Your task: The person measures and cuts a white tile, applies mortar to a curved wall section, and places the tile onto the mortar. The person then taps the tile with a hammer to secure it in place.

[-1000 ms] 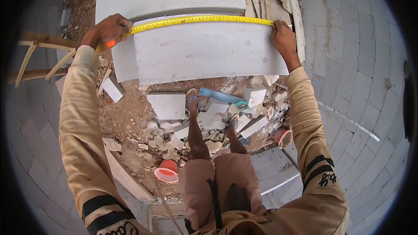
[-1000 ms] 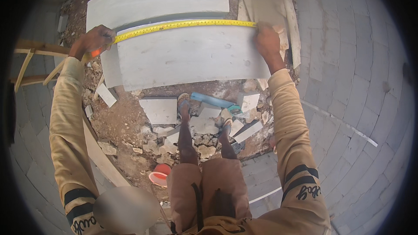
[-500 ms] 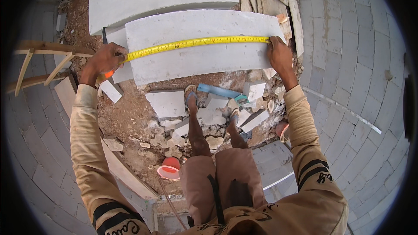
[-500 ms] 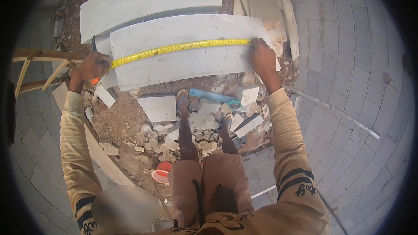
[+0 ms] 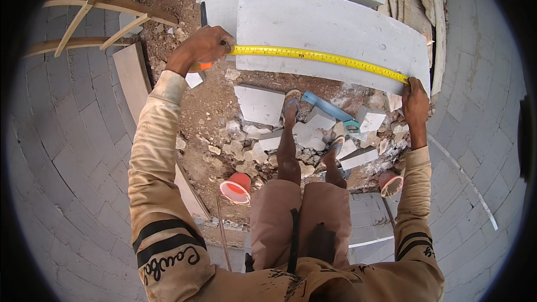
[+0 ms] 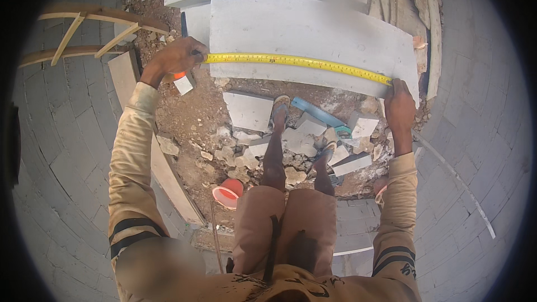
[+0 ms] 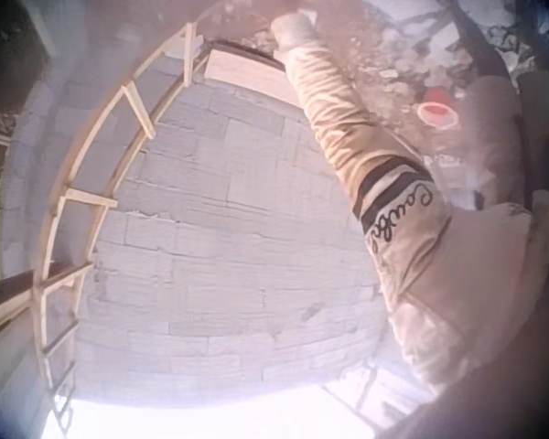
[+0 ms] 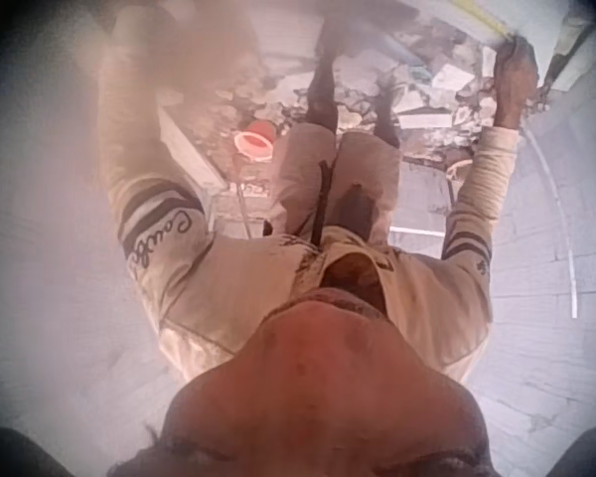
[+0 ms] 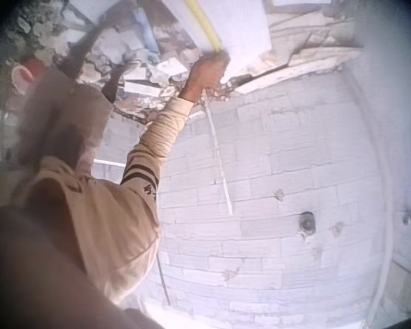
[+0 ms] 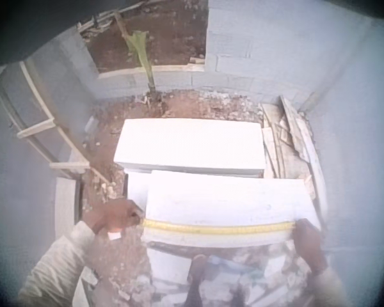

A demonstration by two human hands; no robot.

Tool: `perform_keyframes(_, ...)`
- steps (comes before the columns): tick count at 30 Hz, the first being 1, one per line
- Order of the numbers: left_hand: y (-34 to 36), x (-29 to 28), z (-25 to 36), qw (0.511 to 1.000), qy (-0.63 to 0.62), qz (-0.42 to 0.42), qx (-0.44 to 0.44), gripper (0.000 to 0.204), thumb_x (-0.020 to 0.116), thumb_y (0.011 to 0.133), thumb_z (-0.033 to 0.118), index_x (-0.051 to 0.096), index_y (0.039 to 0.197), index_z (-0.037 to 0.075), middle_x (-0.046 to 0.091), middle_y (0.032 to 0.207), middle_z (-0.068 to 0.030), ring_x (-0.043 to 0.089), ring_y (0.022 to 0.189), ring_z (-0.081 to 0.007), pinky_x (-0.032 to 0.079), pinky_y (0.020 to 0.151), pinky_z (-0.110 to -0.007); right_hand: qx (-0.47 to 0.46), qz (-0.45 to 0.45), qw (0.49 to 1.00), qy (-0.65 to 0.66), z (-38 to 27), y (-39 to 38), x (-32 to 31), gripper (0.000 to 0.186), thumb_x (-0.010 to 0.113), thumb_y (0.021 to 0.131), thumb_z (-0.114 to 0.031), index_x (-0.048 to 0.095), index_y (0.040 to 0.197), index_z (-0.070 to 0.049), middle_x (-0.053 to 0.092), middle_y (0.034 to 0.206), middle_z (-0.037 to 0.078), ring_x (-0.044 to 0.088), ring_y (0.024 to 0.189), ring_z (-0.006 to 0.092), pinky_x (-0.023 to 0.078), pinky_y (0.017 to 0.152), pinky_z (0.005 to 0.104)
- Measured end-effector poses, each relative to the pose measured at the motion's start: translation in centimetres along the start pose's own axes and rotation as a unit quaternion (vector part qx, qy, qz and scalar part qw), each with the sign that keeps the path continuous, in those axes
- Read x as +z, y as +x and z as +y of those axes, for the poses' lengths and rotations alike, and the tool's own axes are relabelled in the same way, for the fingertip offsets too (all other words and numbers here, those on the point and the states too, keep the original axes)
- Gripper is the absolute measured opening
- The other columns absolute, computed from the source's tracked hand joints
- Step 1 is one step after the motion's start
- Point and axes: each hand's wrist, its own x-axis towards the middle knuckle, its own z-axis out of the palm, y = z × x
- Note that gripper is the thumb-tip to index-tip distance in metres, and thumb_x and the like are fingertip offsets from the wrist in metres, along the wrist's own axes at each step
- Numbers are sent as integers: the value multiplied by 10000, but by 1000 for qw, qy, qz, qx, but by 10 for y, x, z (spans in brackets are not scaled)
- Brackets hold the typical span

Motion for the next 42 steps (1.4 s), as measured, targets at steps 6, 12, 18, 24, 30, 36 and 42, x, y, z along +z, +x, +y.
perform_keyframes(6, -2, 12, -9, 1000, -11, 4, 27, 319, 653, 904, 222, 757, 1107, -1, 755, 837, -149, 708, 740, -249, 553, 775, -394, -3, -13, 1000, -6, -1, -2, 1, 144, 545, 981, -130, 582, 1088, -42, 659, 1087, 191, 657, 941, 461, 527, 767, 555)
perform_keyframes(12, -12, 25, -11, 1000, 17, 9, 24, 278, 638, 915, 187, 761, 1083, 3, 743, 787, -136, 702, 675, -231, 554, 725, -379, 5, -23, 1000, -5, 2, -22, 6, 131, 558, 974, -122, 597, 1068, -40, 664, 1051, 179, 661, 901, 455, 532, 730, 546)
perform_keyframes(18, -56, 102, -29, 986, -38, -162, 8, 249, 628, 902, 214, 744, 1017, 25, 720, 811, -171, 709, 760, -293, 541, 772, -416, 35, -133, 990, 8, 4, -98, 31, 116, 570, 956, -148, 622, 1001, -54, 677, 943, 187, 686, 781, 430, 551, 669, 533)
perform_keyframes(24, -121, 208, -51, 828, -134, -544, -31, 1016, 731, 854, 628, 357, 1559, -1, 590, 1392, -226, 587, 1251, -298, 462, 1044, -393, 97, -159, 980, 70, 3, -181, 72, 120, 616, 931, -129, 644, 1029, -66, 681, 970, 146, 689, 812, 409, 562, 686, 502)
perform_keyframes(30, -176, 258, -29, 874, -94, -475, -43, 1244, 934, 656, 254, 173, 1622, 65, 623, 1341, -247, 648, 1182, -358, 488, 1047, -442, 94, -182, 973, 102, -33, -219, 111, 226, 628, 916, -145, 637, 1133, -80, 685, 993, 127, 710, 897, 360, 586, 715, 480)
perform_keyframes(36, -162, 301, -10, 977, -98, -192, 1, 1258, 914, 637, 132, 135, 1622, 62, 455, 1439, -285, 479, 1329, -431, 424, 1119, -450, 32, -252, 926, 278, -74, -294, 125, 533, 694, 889, -213, 521, 1369, -58, 668, 1131, 157, 699, 976, 361, 575, 810, 484)
perform_keyframes(42, -105, 372, -14, 992, -77, 24, -93, 1026, 883, 684, 122, 305, 1525, 19, 505, 1364, -283, 504, 1270, -457, 434, 1087, -484, 218, -291, 854, 373, -9, -366, 166, 372, 695, 909, -280, 648, 1214, -71, 717, 1048, 169, 697, 964, 381, 564, 833, 474)
